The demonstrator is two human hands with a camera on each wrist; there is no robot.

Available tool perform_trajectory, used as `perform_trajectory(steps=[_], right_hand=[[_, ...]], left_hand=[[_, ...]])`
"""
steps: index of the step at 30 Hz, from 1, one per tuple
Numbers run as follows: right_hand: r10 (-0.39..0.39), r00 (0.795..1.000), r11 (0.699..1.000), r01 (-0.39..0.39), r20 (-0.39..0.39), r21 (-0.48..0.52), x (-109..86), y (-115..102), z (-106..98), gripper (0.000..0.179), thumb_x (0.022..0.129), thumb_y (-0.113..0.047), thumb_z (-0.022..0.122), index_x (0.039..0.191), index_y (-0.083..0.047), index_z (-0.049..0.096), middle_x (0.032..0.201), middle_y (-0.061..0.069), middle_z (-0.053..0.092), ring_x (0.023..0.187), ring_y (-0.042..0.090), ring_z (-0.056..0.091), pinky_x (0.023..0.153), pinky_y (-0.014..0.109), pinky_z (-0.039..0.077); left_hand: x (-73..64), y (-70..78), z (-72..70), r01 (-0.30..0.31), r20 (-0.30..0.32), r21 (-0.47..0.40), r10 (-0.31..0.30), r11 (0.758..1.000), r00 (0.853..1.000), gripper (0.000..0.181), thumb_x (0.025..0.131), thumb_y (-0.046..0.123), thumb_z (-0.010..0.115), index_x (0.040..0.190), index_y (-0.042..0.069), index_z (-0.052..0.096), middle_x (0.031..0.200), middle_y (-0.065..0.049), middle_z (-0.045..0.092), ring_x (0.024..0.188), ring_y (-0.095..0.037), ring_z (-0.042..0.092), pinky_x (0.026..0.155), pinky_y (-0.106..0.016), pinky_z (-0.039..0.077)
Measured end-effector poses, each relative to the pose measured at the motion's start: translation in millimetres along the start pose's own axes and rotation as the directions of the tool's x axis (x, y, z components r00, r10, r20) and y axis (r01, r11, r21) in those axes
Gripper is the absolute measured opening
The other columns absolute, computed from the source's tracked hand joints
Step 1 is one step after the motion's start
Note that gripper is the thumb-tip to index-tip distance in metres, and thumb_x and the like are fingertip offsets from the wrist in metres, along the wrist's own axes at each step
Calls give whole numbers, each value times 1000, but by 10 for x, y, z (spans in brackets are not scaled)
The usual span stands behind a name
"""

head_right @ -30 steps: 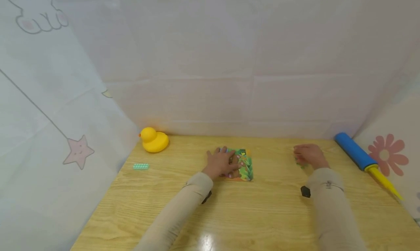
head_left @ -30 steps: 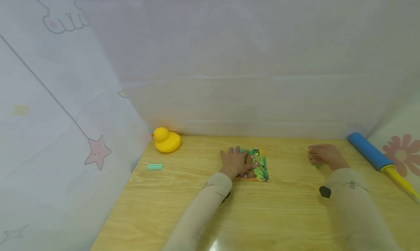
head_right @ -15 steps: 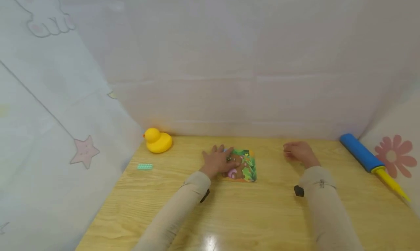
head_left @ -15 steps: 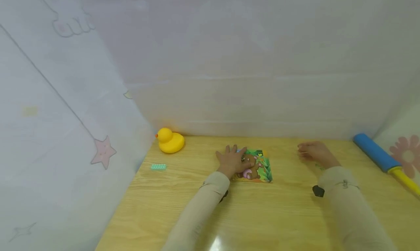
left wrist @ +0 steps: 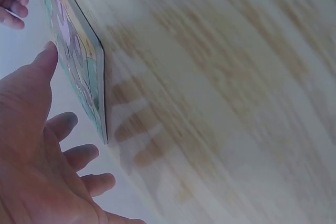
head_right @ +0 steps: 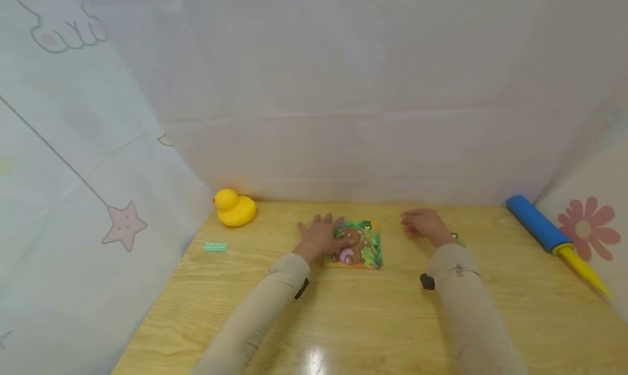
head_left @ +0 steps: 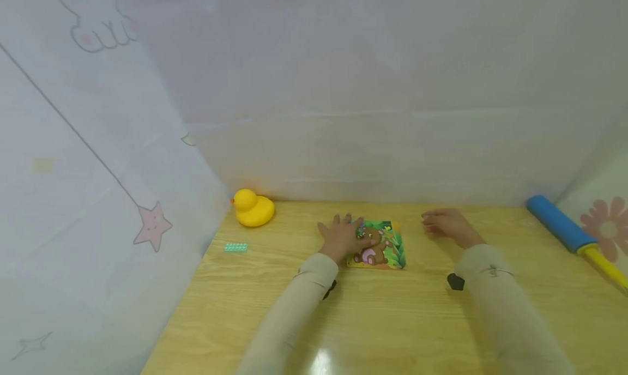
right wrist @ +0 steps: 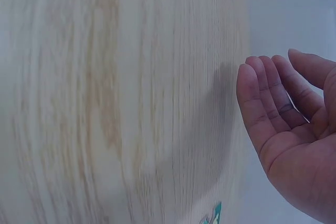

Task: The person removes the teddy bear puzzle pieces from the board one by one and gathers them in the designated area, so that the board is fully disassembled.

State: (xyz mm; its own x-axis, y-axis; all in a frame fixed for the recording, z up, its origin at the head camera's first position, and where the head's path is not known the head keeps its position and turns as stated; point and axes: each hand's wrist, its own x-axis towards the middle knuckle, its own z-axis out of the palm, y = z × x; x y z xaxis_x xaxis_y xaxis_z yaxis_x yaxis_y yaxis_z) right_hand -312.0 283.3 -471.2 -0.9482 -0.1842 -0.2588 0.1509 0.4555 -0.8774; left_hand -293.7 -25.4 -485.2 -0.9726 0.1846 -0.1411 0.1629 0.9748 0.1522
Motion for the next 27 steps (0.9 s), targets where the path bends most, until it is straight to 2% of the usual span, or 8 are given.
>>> perform_trajectory(steps=[7, 13, 20, 24, 27], right_hand=[[7, 1000, 999, -7, 4, 51, 89, -26, 198, 50, 105, -21, 54, 145, 9, 48, 131, 25, 65, 97, 15, 72, 87, 33, 61], [21, 1000, 997, -22, 11, 78, 88, -114, 361, 50, 105, -21, 55, 145, 8, 48, 134, 28, 62, 97, 15, 72, 88, 33, 61], [1, 999, 996, -4, 33, 90, 129, -187, 491, 48, 106, -20, 53, 145, 7, 49, 138, 30, 59, 99, 17, 72, 91, 35, 61], [15, 999, 993, -18, 28, 116, 166, -220, 592, 45, 105, -17, 56, 143, 7, 52, 130, 28, 65, 92, 13, 72, 86, 33, 62], [15, 1000, 994, -18, 27, 111, 194, -246, 662, 44, 104, -16, 58, 141, 8, 54, 117, 21, 71, 87, 10, 71, 82, 31, 62]], left_hand=[[-13, -41, -18, 1, 1, -20, -1, 1000, 1000, 80, 88, 79, 53, 157, 42, 36, 168, 1, 31, 156, -34, 23, 113, -78, 19], [7, -63, -5, 20, 18, -30, -19, 999, 1000, 79, 88, 77, 54, 157, 42, 35, 168, 1, 29, 157, -34, 21, 114, -78, 17], [27, -61, 16, 20, 21, -39, -20, 999, 1000, 77, 88, 77, 54, 156, 44, 36, 168, 1, 28, 157, -36, 21, 114, -79, 16], [-2, -48, 18, 12, 13, -34, -12, 999, 1000, 75, 89, 75, 56, 155, 44, 37, 168, 0, 29, 155, -39, 24, 114, -79, 16], [-14, -43, 15, 14, 12, -27, -14, 1000, 1000, 75, 89, 74, 57, 155, 45, 37, 168, 1, 30, 154, -41, 27, 114, -78, 18]])
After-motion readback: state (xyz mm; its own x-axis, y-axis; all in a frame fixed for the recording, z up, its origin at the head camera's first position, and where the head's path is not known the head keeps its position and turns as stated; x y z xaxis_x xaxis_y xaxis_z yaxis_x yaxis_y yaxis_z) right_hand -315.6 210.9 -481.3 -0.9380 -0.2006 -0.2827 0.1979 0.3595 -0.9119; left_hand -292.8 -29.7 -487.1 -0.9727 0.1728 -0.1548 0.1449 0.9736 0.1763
